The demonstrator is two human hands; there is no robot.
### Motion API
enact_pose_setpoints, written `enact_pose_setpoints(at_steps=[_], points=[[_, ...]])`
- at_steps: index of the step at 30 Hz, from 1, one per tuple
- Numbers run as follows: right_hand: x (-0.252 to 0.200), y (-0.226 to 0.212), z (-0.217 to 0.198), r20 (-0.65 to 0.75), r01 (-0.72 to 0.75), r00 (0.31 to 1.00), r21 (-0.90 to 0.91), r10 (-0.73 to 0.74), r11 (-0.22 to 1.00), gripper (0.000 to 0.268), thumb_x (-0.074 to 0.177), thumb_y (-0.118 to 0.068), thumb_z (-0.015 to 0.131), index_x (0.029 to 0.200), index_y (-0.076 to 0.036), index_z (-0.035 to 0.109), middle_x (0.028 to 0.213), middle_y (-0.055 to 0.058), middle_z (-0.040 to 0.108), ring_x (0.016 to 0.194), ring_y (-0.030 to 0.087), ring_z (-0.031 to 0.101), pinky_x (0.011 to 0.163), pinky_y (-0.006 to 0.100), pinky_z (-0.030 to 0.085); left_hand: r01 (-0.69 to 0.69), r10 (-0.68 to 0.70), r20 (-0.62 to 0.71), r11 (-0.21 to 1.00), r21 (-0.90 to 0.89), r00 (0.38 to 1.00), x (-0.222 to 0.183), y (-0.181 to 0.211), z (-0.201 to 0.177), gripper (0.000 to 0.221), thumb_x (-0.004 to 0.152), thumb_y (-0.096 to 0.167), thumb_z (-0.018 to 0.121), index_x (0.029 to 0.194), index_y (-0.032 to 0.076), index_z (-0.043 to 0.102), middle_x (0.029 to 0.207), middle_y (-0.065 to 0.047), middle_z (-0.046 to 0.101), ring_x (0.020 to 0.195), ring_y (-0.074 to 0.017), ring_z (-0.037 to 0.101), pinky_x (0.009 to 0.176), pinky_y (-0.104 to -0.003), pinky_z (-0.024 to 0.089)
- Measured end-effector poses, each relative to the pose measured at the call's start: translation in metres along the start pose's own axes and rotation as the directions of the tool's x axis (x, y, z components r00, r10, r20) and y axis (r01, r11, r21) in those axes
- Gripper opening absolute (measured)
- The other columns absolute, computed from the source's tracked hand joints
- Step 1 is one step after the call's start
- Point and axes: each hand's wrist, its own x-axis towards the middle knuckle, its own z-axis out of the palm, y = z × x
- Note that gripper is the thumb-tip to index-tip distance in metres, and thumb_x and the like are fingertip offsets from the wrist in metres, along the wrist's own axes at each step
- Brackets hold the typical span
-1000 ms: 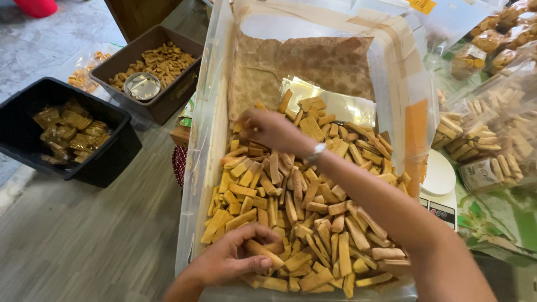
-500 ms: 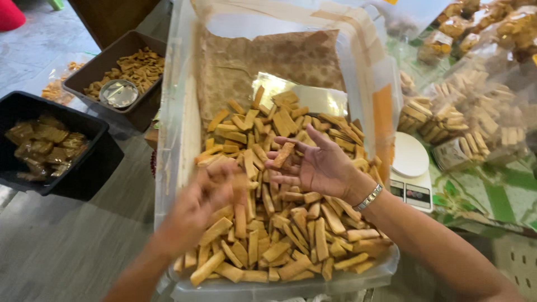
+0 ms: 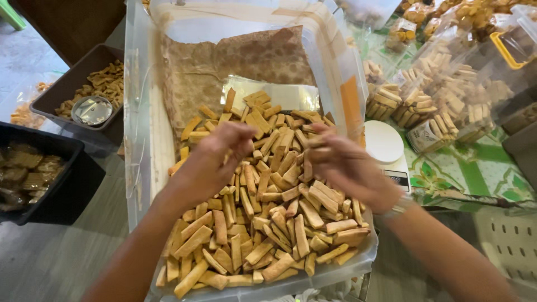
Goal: The person scoops rectangular fried snacks from a large plastic bin into small clear plastic bags. They fill the bags by hand, occasionally adjusting the contents, and place the filled bags onto a digital scale. The process is repetitive, focusing on portioning the snacks into individual units.
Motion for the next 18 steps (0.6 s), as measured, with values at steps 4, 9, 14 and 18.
enact_pose_setpoints(at_steps=[4,9,14,18], points=[[-0.091,-0.049,-0.034,-0.265,0.353,0.871,-0.247,-0.414,0.902,0.050,0.096,-0.016,0.069,0.142,-0.005,0.053,0.115,0.019,0.066,0.103,0.025,0.064,0.088,0.029,0.060,-0.120,0.012,0.295,0.929,0.351,0.955,0.017,-0.026,0.020,0.044,0.099,0.041,0.058,0.140,0.024,0.055,0.157,-0.013,0.040,0.144,-0.0390,0.038,0.114,-0.053,0.030],[-0.191,-0.054,-0.155,-0.263,0.494,0.704,-0.487,-0.660,0.720,0.027,0.119,-0.021,0.071,0.119,-0.003,0.050,0.111,0.018,0.063,0.100,0.024,0.064,0.083,0.030,0.060,0.112,-0.243,0.235,0.879,0.463,0.941,0.022,-0.041,0.020,0.051,0.095,0.050,0.052,0.142,0.030,0.052,0.162,-0.009,0.030,0.139,-0.0303,0.042,0.117,-0.050,0.031],[-0.213,0.044,-0.286,-0.757,0.312,0.416,-0.401,-0.503,0.861,0.011,0.102,-0.012,0.067,0.109,-0.011,0.058,0.097,0.004,0.064,0.086,0.018,0.063,0.077,0.033,0.059,0.469,-0.621,0.346,0.771,0.431,0.703,0.026,-0.040,0.010,0.053,0.100,0.050,0.049,0.149,0.029,0.044,0.143,-0.012,0.054,0.117,-0.0274,0.068,0.116,-0.046,0.044],[-0.221,0.126,-0.306,-0.915,0.340,0.398,0.075,-0.071,0.937,0.012,0.100,-0.020,0.062,0.096,-0.009,0.063,0.089,0.005,0.068,0.080,0.020,0.064,0.071,0.034,0.059,0.517,-0.667,0.149,0.682,0.517,0.730,0.024,-0.061,-0.001,0.051,0.099,0.040,0.058,0.146,0.021,0.048,0.139,-0.015,0.057,0.121,-0.0300,0.062,0.112,-0.048,0.049]])
